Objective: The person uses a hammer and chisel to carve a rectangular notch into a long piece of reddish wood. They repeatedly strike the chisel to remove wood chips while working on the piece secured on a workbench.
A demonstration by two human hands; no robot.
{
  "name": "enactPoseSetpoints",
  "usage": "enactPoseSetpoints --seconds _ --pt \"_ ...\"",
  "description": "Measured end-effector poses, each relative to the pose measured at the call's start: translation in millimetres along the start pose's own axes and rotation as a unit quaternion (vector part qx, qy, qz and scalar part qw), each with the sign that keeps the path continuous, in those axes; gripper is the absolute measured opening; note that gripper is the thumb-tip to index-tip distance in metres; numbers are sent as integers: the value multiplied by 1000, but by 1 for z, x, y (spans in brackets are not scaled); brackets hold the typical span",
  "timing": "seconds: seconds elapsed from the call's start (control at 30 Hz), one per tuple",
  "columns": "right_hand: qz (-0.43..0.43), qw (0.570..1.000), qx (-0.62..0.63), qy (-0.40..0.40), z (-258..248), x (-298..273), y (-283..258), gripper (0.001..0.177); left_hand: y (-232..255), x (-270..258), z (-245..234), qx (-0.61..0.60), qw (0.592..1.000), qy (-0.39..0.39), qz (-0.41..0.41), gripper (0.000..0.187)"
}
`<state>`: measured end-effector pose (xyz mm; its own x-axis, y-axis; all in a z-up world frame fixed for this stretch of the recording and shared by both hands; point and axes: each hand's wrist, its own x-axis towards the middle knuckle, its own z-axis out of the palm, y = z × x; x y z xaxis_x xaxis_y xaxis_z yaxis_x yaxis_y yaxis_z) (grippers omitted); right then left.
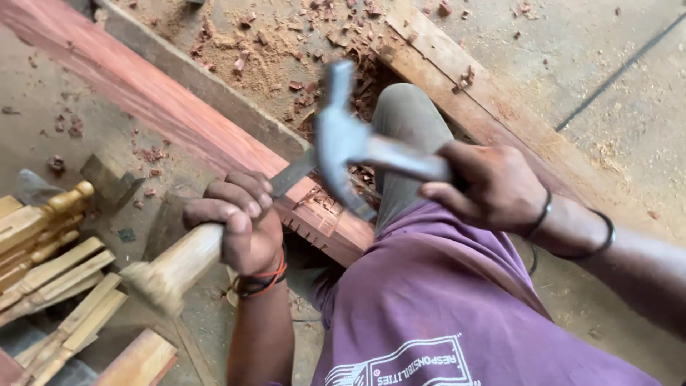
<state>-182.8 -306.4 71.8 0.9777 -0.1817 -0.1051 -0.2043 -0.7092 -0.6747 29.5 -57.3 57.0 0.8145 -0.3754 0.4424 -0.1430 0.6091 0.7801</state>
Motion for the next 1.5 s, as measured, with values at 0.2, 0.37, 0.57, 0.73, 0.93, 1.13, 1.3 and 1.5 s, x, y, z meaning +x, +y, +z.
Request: enactPoseSetpoints --seconds 0.2,0.37,0.57,0.73,0.93,1.13,1.3,1.5 --pt "235 969 -44 59 50 -26 50 52 32 19 10 -6 992 -115 -56 20" --pt "206 977 -9 56 104 -50 88 52 40 17 18 -18 994 -98 -53 17" --pt "313 942 -92 -83 113 -30 124 53 39 25 8 78 991 -62 91 24" --pt "319 931 -117 -136 111 -14 144 54 50 22 -9 68 989 -92 90 23" --pt "280 942 -130 -135 112 -17 162 57 38 11 -12 -170 978 -78 -96 12" --pt "286 943 -103 -136 110 -14 149 56 25 7 -21 -12 989 -131 -60 16" --pt "301 938 -99 -140 110 -14 147 53 31 7 -20 -39 983 -161 -77 21" --pt "308 941 -66 -122 111 -13 149 50 19 0 -16 -43 984 -167 -47 47"
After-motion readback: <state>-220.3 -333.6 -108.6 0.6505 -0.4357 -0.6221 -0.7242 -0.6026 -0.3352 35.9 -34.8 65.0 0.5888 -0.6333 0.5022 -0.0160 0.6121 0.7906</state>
